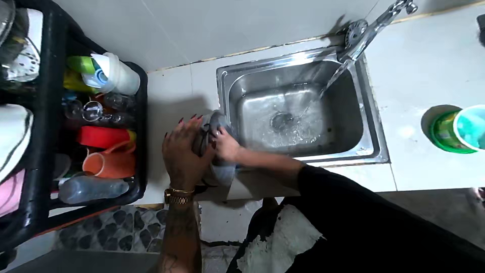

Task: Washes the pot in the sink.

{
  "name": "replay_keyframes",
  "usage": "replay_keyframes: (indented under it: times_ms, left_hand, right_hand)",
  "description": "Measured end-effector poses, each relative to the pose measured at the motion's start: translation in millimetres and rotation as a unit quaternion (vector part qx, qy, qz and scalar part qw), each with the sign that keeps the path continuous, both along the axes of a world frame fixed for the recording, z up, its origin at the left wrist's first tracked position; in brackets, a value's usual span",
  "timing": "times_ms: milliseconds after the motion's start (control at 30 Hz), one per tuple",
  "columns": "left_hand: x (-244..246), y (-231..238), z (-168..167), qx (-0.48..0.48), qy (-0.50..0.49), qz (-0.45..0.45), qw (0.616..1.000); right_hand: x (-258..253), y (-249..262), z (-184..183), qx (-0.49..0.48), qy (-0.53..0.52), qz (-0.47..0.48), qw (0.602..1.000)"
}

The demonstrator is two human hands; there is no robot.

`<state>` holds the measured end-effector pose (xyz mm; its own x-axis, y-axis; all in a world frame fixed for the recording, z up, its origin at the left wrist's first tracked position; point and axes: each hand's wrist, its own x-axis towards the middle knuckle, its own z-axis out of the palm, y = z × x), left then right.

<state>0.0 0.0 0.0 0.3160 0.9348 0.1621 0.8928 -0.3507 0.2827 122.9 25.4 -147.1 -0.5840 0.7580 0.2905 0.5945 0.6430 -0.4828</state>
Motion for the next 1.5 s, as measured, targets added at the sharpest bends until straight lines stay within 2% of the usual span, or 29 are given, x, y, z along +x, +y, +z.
replay_keyframes:
  times_ms: [67, 133, 167, 267, 333, 400, 467, 533, 567, 600, 667, 700, 733, 767, 800, 833, 900, 933, 1000, 1033, 1100, 1167, 1200, 1233, 1267, 1300, 1367, 1400, 1500]
  left_hand:
    - [0, -1, -2, 0.019, -0.006, -0.009, 1.000]
    - [0, -3, -2, 0.024, -0.012, -0.020, 0.999]
    - [0, -3, -1, 0.021, -0.014, -0.027, 0.999]
    - [1, 2, 2, 0.010, -0.005, -0.042, 0.999]
    - [4, 5, 3, 0.001, -0.001, -0.040, 0.999]
    - [5, 7, 5, -0.008, -0.002, -0.028, 1.000]
    - [3, 7, 5, -0.011, 0.000, -0.013, 1.000]
    - [2, 3, 3, -0.001, -0.001, -0.006, 1.000]
    - [2, 1, 2, 0.001, -0.001, -0.002, 1.000]
    - [3, 0, 1, 0.003, -0.001, 0.000, 1.000]
    - [6, -1, 1, 0.006, 0.000, -0.004, 1.000]
    - [6, -1, 1, 0.005, -0.002, -0.004, 1.000]
    - [6, -1, 2, 0.005, -0.006, -0.004, 1.000]
    - [4, -2, 2, 0.005, -0.006, -0.005, 1.000]
    - [1, -3, 1, 0.005, -0.009, -0.008, 1.000]
    - [-1, -4, -1, 0.008, -0.010, -0.011, 1.000]
    - [-2, -7, -6, 0.024, -0.011, -0.014, 1.000]
    - [-2, -10, -9, 0.038, -0.014, -0.011, 0.999]
    - [0, -17, -17, 0.078, -0.024, 0.010, 0.997]
    - [-1, -22, -20, 0.097, -0.028, 0.016, 0.995]
    - [-4, -28, -25, 0.122, -0.041, 0.014, 0.992]
    - [-3, -34, -28, 0.137, -0.039, 0.011, 0.990]
    - [-1, -37, -32, 0.155, -0.038, 0.011, 0.987]
    - [0, -38, -39, 0.185, -0.038, 0.010, 0.982]
    - [1, -39, -50, 0.222, -0.039, 0.010, 0.974]
    - [1, -41, -63, 0.247, -0.043, 0.014, 0.968]
    - [-3, -53, -82, 0.256, -0.078, 0.028, 0.963]
    - [-4, -59, -80, 0.236, -0.096, 0.037, 0.966]
    - [-5, -48, -30, 0.086, -0.072, 0.026, 0.993]
  right_hand:
    - [-3, -44, 36, -0.256, 0.079, 0.025, 0.963]
    - [7, -71, 63, -0.444, 0.274, 0.069, 0.850]
    - [12, -71, 57, -0.451, 0.304, 0.102, 0.833]
    - [23, -15, 11, -0.156, 0.071, 0.117, 0.978]
    - [24, 26, 8, 0.008, -0.036, 0.076, 0.996]
    - [4, 22, 17, -0.019, -0.070, 0.031, 0.997]
    - [-16, -12, 31, -0.161, -0.050, 0.033, 0.985]
    - [-13, -42, 60, -0.378, 0.156, 0.060, 0.911]
    - [-5, -50, 82, -0.484, 0.284, 0.053, 0.826]
    - [-2, -53, 100, -0.539, 0.393, 0.023, 0.745]
    - [2, -55, 120, -0.540, 0.470, -0.041, 0.697]
    - [0, -55, 123, -0.555, 0.446, -0.064, 0.699]
    - [1, -54, 120, -0.558, 0.365, -0.053, 0.743]
    - [3, -47, 106, -0.507, 0.234, 0.004, 0.829]
    - [3, -34, 72, -0.372, 0.126, 0.074, 0.917]
    - [6, -13, 43, -0.229, 0.040, 0.117, 0.965]
    - [13, 26, 12, 0.031, -0.045, 0.108, 0.993]
    - [14, 34, 10, 0.085, -0.055, 0.083, 0.991]
    - [-1, 16, 14, 0.020, -0.052, 0.006, 0.998]
    - [-7, -6, 29, -0.124, -0.036, 0.009, 0.992]
    - [-5, -41, 68, -0.389, 0.092, 0.058, 0.915]
    - [7, -59, 106, -0.585, 0.293, 0.023, 0.756]
    - [8, -61, 121, -0.626, 0.381, -0.020, 0.680]
    - [8, -60, 127, -0.628, 0.440, -0.042, 0.640]
    - [9, -57, 122, -0.597, 0.436, -0.028, 0.672]
    - [7, -50, 99, -0.540, 0.378, 0.015, 0.752]
    - [-2, -28, 48, -0.397, 0.197, 0.090, 0.892]
    - [-2, -16, 34, -0.330, 0.097, 0.095, 0.934]
    - [-8, -2, 7, -0.186, -0.028, 0.117, 0.975]
